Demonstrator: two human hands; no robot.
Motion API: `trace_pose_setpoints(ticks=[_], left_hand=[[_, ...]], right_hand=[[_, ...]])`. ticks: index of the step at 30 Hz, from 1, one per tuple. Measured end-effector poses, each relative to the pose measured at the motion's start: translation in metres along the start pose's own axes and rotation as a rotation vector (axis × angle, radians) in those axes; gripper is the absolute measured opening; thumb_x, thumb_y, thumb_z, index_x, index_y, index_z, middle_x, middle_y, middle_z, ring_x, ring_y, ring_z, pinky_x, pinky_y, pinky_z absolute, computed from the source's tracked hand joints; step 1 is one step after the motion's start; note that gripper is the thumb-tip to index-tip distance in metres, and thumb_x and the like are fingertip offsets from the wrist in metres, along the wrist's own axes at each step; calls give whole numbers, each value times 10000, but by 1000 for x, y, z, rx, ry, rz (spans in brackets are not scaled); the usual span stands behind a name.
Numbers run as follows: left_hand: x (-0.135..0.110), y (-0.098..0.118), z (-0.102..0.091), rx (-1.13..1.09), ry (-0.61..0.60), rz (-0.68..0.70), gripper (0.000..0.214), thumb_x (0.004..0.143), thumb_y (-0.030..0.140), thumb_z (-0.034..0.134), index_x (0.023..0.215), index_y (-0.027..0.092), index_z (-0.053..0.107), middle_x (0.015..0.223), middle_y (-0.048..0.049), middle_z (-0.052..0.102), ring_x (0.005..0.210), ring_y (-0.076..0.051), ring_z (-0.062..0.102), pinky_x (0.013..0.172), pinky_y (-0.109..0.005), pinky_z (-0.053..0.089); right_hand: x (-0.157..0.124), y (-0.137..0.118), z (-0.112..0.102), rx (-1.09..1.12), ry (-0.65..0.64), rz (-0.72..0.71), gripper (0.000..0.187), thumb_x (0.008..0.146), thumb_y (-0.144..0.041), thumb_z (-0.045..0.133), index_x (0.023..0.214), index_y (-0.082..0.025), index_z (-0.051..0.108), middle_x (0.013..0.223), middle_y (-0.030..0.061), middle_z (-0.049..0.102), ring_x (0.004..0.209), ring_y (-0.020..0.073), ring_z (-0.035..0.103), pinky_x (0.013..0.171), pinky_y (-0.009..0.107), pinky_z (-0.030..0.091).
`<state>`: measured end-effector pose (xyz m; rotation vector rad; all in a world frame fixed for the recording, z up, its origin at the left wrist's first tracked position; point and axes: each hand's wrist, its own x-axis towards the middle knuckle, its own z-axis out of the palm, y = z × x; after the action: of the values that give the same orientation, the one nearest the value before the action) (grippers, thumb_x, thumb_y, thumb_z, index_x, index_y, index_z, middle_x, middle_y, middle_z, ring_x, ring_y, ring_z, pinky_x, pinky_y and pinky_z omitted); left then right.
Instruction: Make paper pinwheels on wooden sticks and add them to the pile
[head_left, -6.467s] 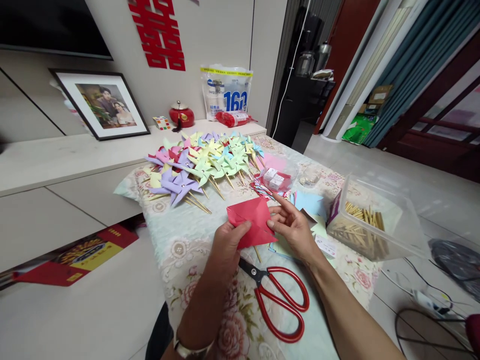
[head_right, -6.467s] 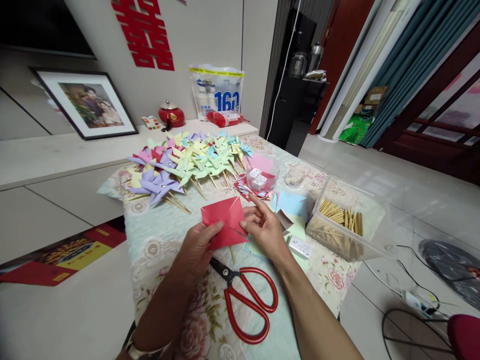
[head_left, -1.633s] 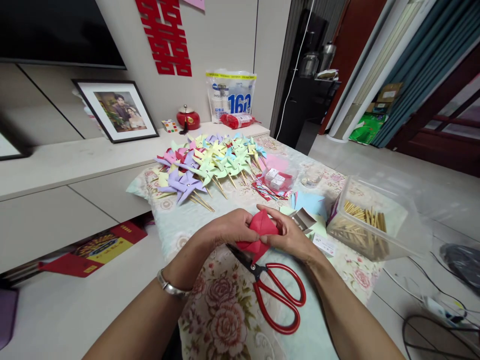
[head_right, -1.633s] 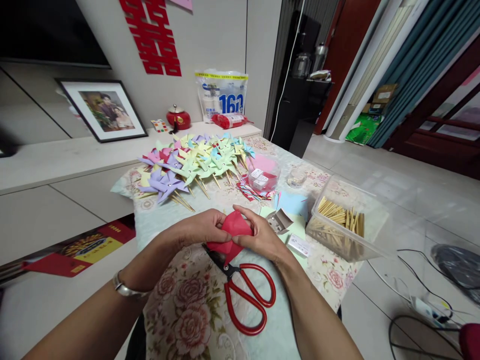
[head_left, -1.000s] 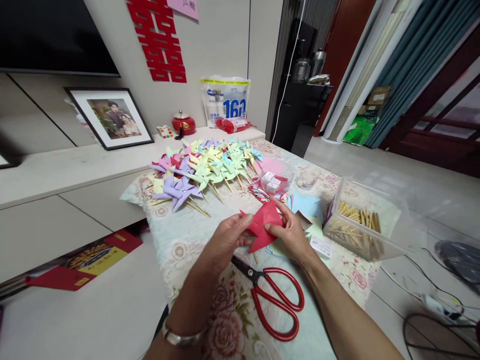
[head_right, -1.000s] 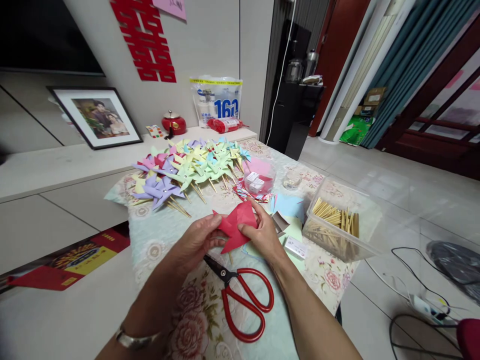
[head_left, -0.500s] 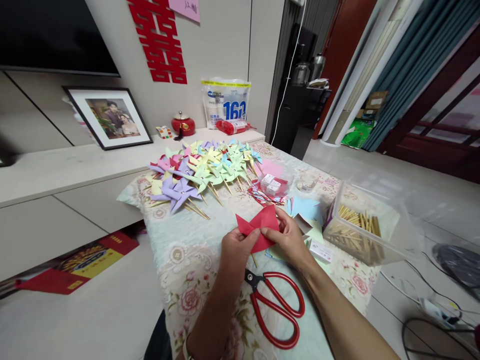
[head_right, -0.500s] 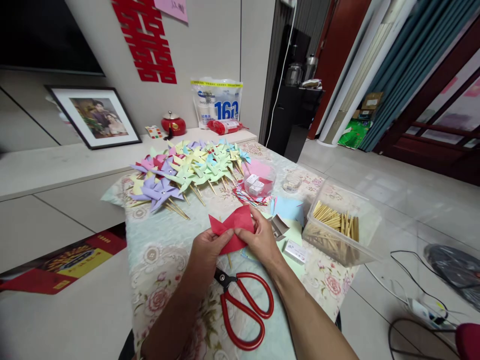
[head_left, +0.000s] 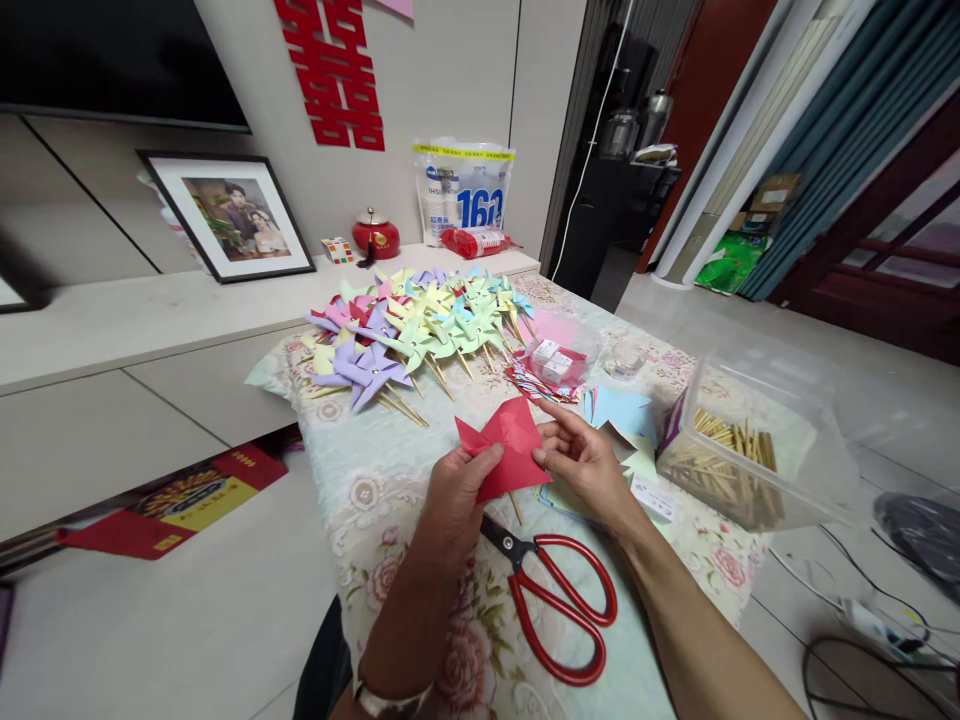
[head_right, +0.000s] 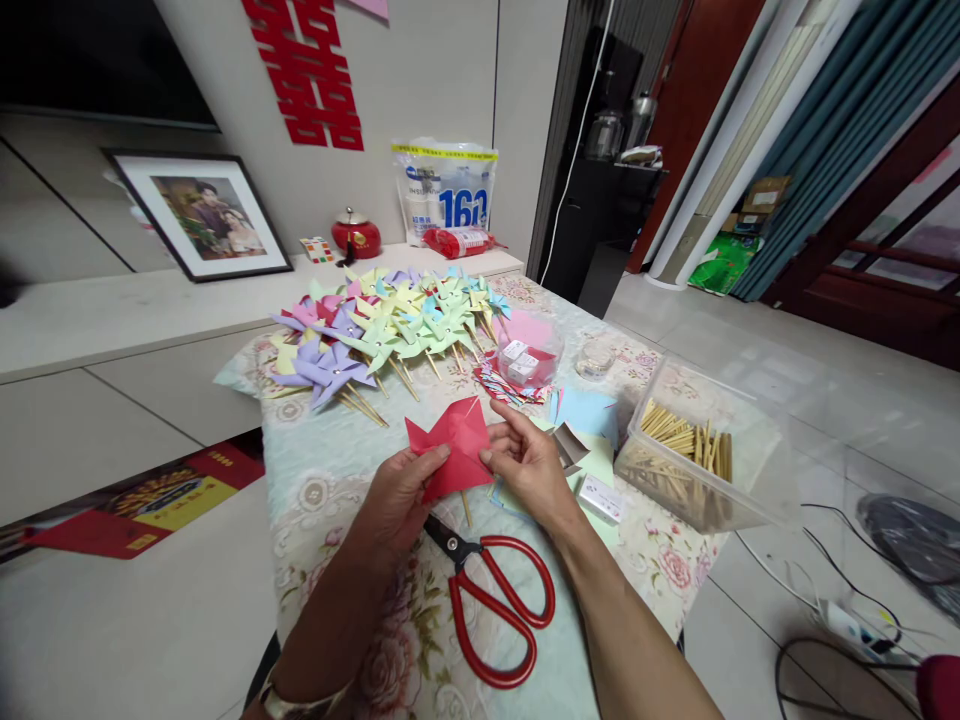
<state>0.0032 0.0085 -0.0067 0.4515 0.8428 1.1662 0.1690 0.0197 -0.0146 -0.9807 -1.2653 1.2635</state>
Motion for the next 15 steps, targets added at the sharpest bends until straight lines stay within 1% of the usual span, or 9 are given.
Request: trace_pose_setpoints(ticks=[2, 4, 6, 8, 11, 15], left_hand=[[-1, 1, -1, 0, -11, -11, 332, 576, 294, 862, 846, 139, 745, 743, -66, 775, 695, -230, 720, 708, -328, 569], [0, 2, -2, 7, -6, -6, 326, 576, 304, 862, 830, 135, 745, 731, -64, 771, 676, -224, 714, 682, -317, 565], [1, 3, -4, 18, 18, 8, 331, 569, 308, 867, 820, 130, 744, 721, -61, 767, 654, -215, 707, 651, -302, 556], [2, 4, -5, 21, 41, 20, 342, 559, 308, 874, 817, 125, 744, 714, -61, 764, 638, -208, 699, 645, -299, 551], [2, 4, -5, 21, 45, 29, 338, 549, 306, 878, 802, 125, 745, 695, -58, 758, 628, -206, 694, 680, -318, 556], [4, 1, -7, 52, 34, 48, 319, 561, 310, 870, 794, 127, 753, 672, -53, 748, 626, -208, 688, 680, -323, 550]], right_hand=[[-1, 0, 0, -116, 31, -119, 606, 771, -224, 771, 1346, -318, 602, 1091, 43, 636, 809, 154, 586, 671, 297, 480], [-2, -2, -1, -257, 50, -245, 539, 798, -213, 769, 1306, -342, 642, 1128, 47, 613, 897, 179, 573, 720, 314, 483], [-3, -6, -2, -368, 20, -355, 402, 836, -209, 754, 1212, -342, 706, 1056, 40, 604, 925, 190, 559, 754, 323, 473], [-5, -10, -4, -446, -46, -432, 264, 881, -197, 713, 1107, -327, 752, 967, 30, 588, 906, 187, 557, 779, 331, 464], [-6, -13, -5, -535, -140, -473, 212, 927, -160, 646, 1040, -294, 766, 912, 29, 572, 891, 183, 567, 804, 338, 459], [-6, -14, -6, -578, -209, -485, 187, 944, -151, 623, 1002, -263, 762, 919, 38, 574, 879, 179, 573, 780, 326, 460]])
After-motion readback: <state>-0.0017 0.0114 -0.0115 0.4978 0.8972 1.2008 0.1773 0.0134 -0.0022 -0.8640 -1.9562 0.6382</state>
